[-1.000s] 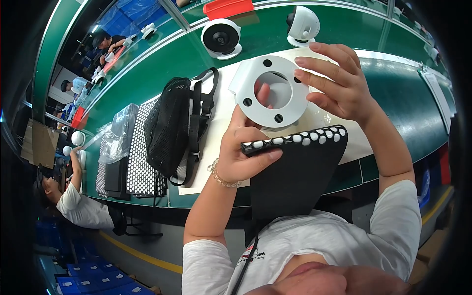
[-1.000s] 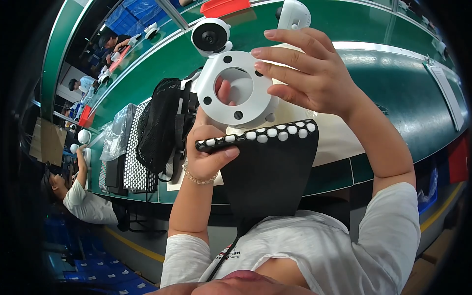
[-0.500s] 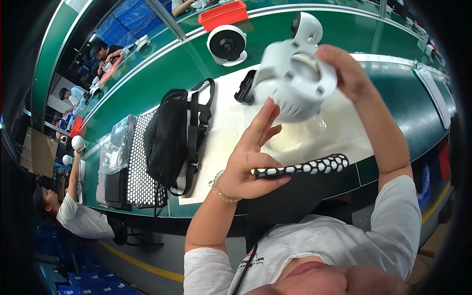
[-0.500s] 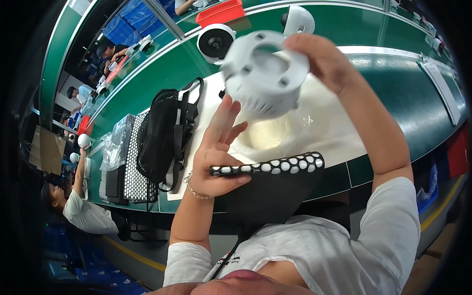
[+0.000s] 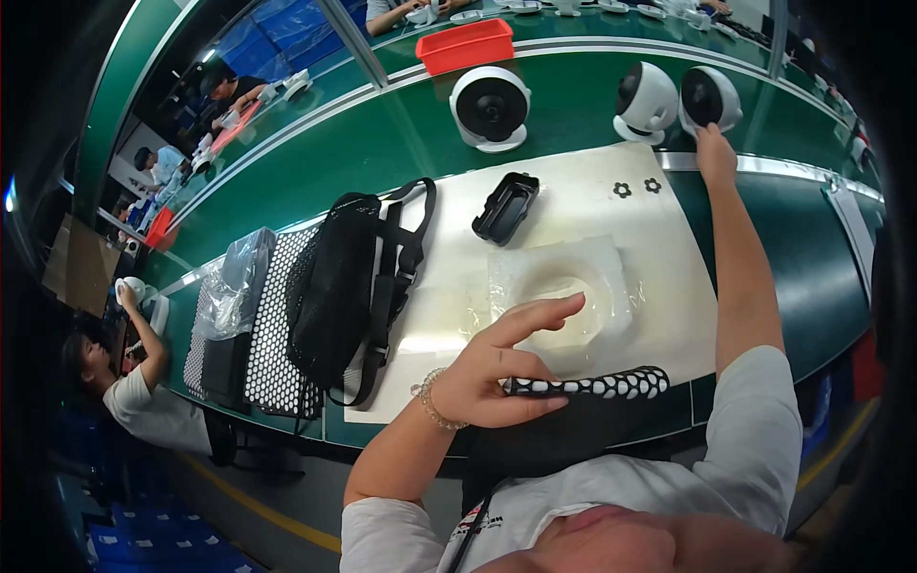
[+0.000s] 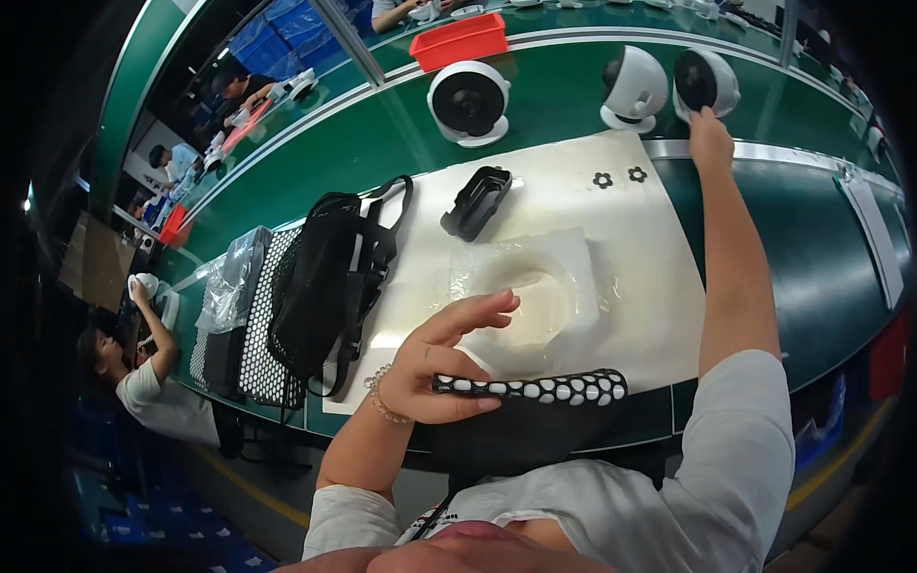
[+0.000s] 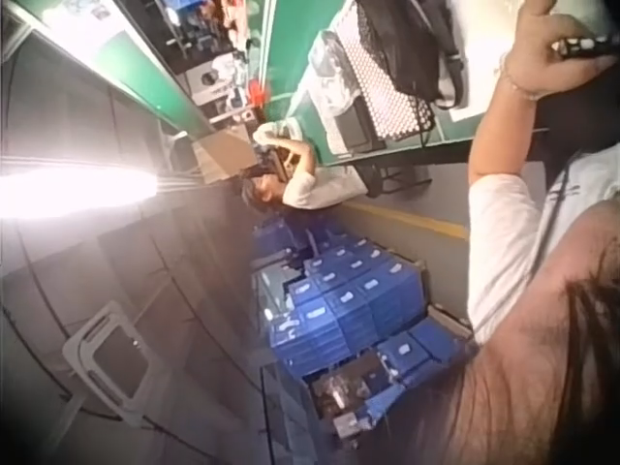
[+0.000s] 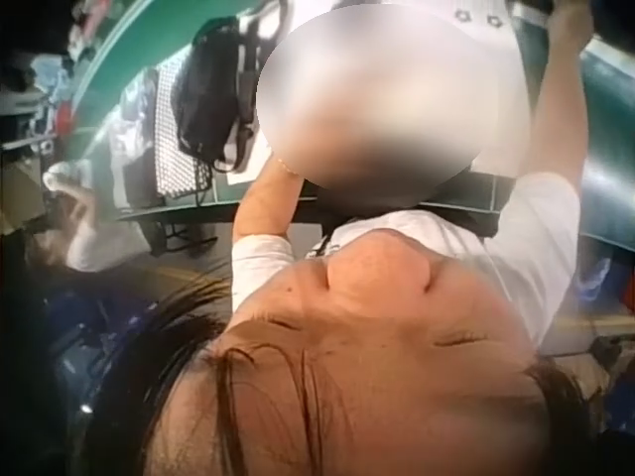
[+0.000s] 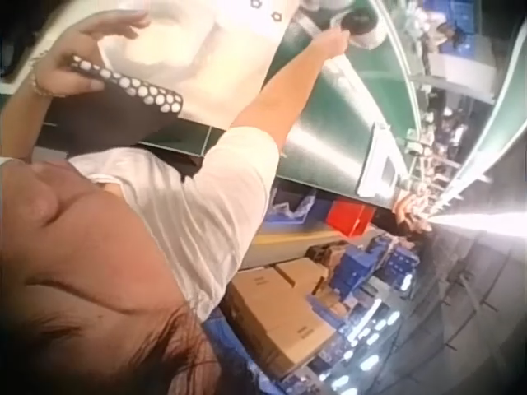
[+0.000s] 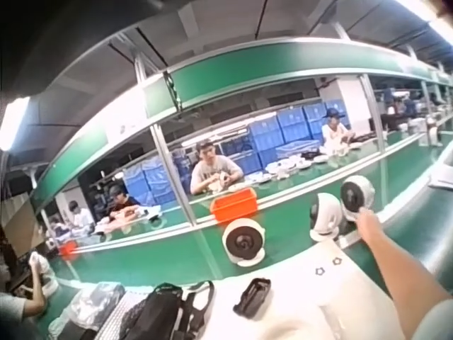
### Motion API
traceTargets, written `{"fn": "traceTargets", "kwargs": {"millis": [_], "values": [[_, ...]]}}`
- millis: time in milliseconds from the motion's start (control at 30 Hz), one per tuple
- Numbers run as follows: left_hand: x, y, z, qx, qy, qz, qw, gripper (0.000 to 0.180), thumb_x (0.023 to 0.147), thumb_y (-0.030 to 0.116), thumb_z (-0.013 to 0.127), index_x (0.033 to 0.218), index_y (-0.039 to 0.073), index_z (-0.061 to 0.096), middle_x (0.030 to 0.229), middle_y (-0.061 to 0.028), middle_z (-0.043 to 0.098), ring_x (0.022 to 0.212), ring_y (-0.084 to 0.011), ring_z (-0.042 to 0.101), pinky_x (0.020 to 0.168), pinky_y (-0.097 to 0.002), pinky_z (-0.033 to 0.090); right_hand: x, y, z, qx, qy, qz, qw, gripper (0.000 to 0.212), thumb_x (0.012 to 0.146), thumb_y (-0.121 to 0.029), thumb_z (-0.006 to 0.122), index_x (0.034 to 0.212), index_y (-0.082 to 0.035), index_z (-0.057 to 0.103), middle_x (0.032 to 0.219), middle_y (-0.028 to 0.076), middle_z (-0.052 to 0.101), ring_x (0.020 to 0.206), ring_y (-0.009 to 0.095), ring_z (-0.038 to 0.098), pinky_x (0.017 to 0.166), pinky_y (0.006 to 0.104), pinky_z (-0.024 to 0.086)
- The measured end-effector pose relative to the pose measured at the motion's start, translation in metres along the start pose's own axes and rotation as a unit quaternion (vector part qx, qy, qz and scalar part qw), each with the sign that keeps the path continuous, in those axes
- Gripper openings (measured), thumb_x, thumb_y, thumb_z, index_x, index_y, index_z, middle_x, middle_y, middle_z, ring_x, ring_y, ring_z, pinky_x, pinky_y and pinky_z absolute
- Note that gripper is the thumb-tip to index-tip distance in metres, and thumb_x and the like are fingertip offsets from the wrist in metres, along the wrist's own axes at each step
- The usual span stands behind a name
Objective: Assembling various components for a security camera base on a factory production line.
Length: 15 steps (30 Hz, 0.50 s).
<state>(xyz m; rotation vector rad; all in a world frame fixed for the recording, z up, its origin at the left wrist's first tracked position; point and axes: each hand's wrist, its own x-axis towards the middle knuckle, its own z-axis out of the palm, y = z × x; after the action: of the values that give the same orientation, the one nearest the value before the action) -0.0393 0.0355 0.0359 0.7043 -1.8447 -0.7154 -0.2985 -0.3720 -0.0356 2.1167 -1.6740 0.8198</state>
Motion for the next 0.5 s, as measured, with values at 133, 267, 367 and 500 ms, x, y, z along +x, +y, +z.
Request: {"fn": "traceTargets", "kwargs": {"millis": [133,267,367,500], "values": [[0.002,-0.005,-0.003,0.007,0.021,-0.016,1.0,0.014,0.061,0.002,0.069,0.069,0.003,0.058,0.128,-0.0266,0.036,0.117,-0.0383,0.04,0.089,-0.0427,0.039,0.016,0.009,0.02,-0.036,-0.14,0.075,0.987,0.023,0.083,-0.025,0.044,0.091,-0.009,0.059,0.097,0.015,0.058,0.09,0.033,0.057,0.074,0.0445,0.046],[-0.003,-0.008,-0.006,-0.006,0.03,-0.02,0.999,0.014,0.065,0.003,0.068,0.071,0.003,0.056,0.128,-0.0241,0.037,0.113,-0.0359,0.043,0.087,-0.0414,0.039,0.027,0.039,0.066,-0.081,-0.061,-0.089,0.991,0.026,0.081,-0.025,0.044,0.084,-0.006,0.061,0.081,0.015,0.061,0.076,0.033,0.059,0.066,0.0441,0.048],[-0.002,-0.01,-0.005,-0.014,0.04,-0.008,0.999,0.016,0.067,0.006,0.069,0.07,0.003,0.053,0.128,-0.0226,0.039,0.113,-0.0346,0.043,0.085,-0.0401,0.039,0.046,0.091,0.12,-0.126,-0.013,-0.209,0.97,0.032,0.087,-0.029,0.037,0.087,-0.007,0.06,0.083,0.015,0.061,0.071,0.033,0.06,0.064,0.0446,0.048],[0.004,-0.019,0.001,-0.06,0.038,0.062,0.996,0.021,0.068,0.011,0.07,0.069,0.003,0.051,0.125,-0.0209,0.042,0.108,-0.0324,0.046,0.085,-0.0381,0.04,0.091,0.229,0.152,-0.227,-0.097,-0.148,0.958,0.039,0.088,-0.028,0.037,0.125,-0.017,0.037,0.108,0.014,0.054,0.088,0.032,0.057,0.067,0.042,0.05]]}}
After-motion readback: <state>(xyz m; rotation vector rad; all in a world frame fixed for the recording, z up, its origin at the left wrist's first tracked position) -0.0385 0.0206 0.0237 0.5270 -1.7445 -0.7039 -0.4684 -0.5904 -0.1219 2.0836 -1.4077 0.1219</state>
